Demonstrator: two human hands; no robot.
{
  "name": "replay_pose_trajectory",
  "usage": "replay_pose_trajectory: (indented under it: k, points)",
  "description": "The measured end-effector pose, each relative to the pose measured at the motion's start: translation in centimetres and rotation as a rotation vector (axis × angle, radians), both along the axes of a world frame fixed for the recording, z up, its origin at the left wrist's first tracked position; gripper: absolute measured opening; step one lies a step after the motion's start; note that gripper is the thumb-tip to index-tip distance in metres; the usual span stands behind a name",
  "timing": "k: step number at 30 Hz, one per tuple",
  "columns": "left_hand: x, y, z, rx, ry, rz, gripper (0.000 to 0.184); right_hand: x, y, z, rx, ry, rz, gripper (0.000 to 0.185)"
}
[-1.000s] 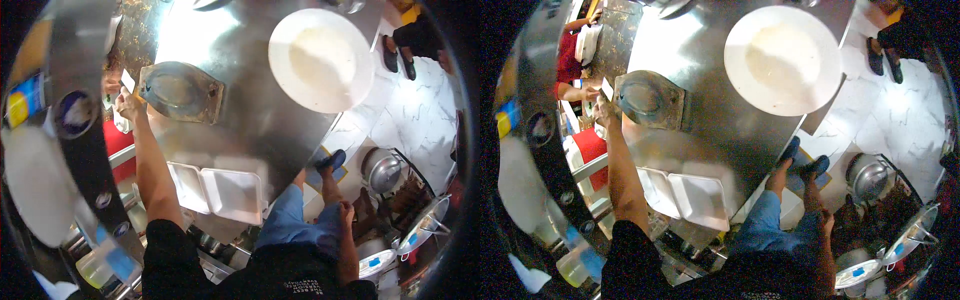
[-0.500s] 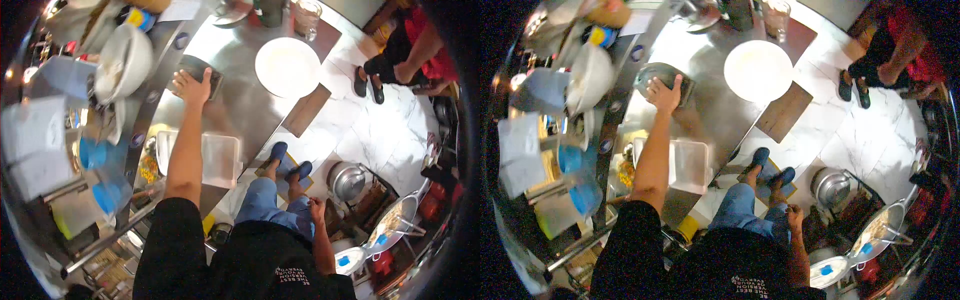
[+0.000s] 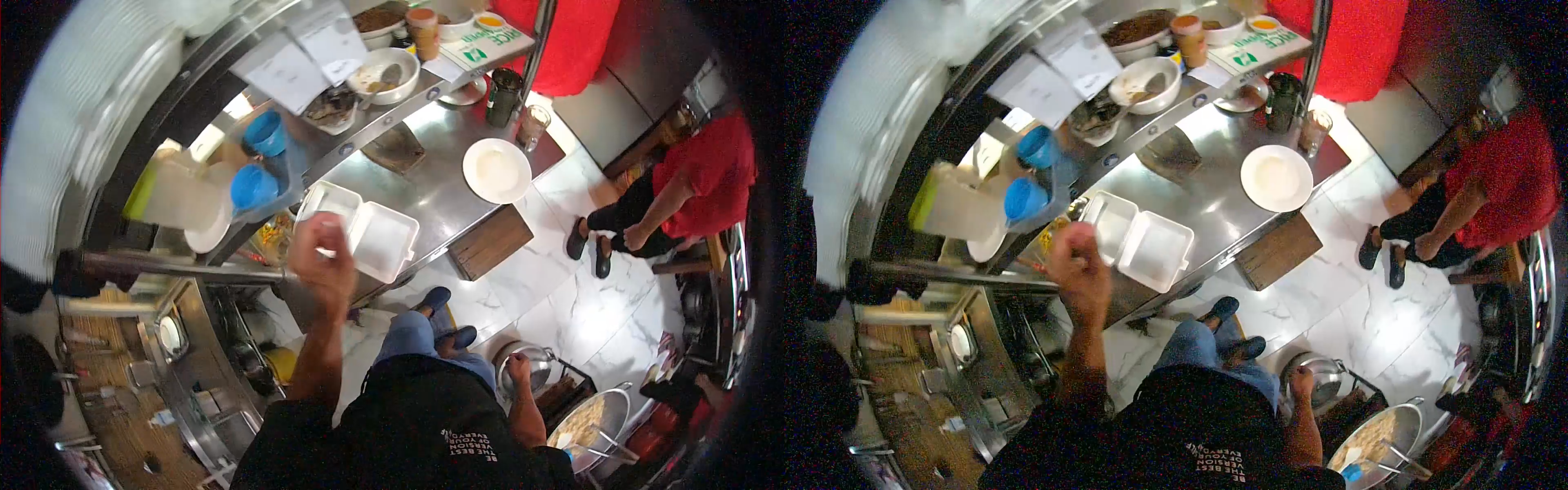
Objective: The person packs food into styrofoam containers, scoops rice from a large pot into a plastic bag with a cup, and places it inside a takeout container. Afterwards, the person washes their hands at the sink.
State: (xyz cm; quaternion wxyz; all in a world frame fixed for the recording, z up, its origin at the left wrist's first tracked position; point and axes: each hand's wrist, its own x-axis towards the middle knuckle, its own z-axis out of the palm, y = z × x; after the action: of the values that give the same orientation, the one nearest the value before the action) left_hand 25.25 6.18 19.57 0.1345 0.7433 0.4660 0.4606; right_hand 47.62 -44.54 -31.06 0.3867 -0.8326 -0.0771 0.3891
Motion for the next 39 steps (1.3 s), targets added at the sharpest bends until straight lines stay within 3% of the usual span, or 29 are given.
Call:
replay_pose_trajectory:
  k: [2,4,5,7,12,14,16,17,20,22,23,25,28,31,34,35,39]
  points:
    - [-3.7,1.0,1.7,0.084,-0.051,0.294,0.019,1.2,1.6,2.2,-0.006,-0.048,0.134,0.022]
    - [-6.2,3.0,4.1,0.174,-0.044,0.422,0.021,2.9,1.7,1.7,0.016,-0.134,0.374,0.02]
    - [-7.5,4.1,4.5,0.152,0.064,0.453,0.022,2.5,2.7,2.8,0.097,-0.256,0.307,0.024]
    - [-9.8,5.9,4.6,0.107,0.278,0.502,0.026,2.4,4.8,5.1,0.057,-0.162,0.209,0.026]
    - [-11.1,8.2,5.4,-0.186,0.295,0.385,0.027,-0.2,11.3,9.0,0.042,-0.226,0.15,0.025]
    - [-11.2,8.6,5.8,-0.227,0.299,0.347,0.025,-3.5,18.1,16.3,0.326,-0.026,0.145,0.022]
    - [-11.6,9.7,4.2,-0.153,0.262,0.286,0.023,-6.5,25.9,22.2,0.459,-0.027,0.274,0.019]
    - [-12.1,10.4,3.3,-0.115,0.242,0.266,0.021,-8.6,29.7,28.3,0.497,-0.059,0.32,0.022]
    - [-13.1,11.5,2.2,0.014,0.129,0.198,0.02,-12.9,38.7,39.8,0.625,-0.369,0.564,0.026]
    - [-13.2,11.6,1.8,0.003,0.003,0.137,0.019,-15.7,43.6,43.4,0.79,-0.216,0.572,0.031]
    - [-13.4,11.5,1.6,-0.048,-0.077,0.102,0.018,-17.0,45.5,46.3,0.779,-0.284,0.614,0.03]
    - [-13.9,11.5,1.7,-0.167,-0.231,0.04,0.018,-19.1,49.1,48.0,0.889,-0.091,0.573,0.042]
    - [-14.9,11.1,2.4,-0.373,-0.455,-0.039,0.019,-20.8,53.0,49.6,0.809,0.136,0.423,0.046]
    - [-15.8,11.4,2.4,-0.312,-0.479,-0.061,0.019,-21.0,55.2,50.0,0.787,0.213,0.274,0.054]
    - [-16.2,12.3,3.3,-0.191,-0.132,0.044,0.018,-20.7,56.7,50.3,0.712,0.138,0.199,0.06]
    - [-15.9,12.2,3.9,-0.035,-0.033,0.092,0.018,-20.4,57.0,50.8,0.685,0.113,0.187,0.059]
    - [-14.0,13.1,6.4,0.185,0.018,0.078,0.025,-19.8,58.3,51.9,0.601,-0.132,0.252,0.053]
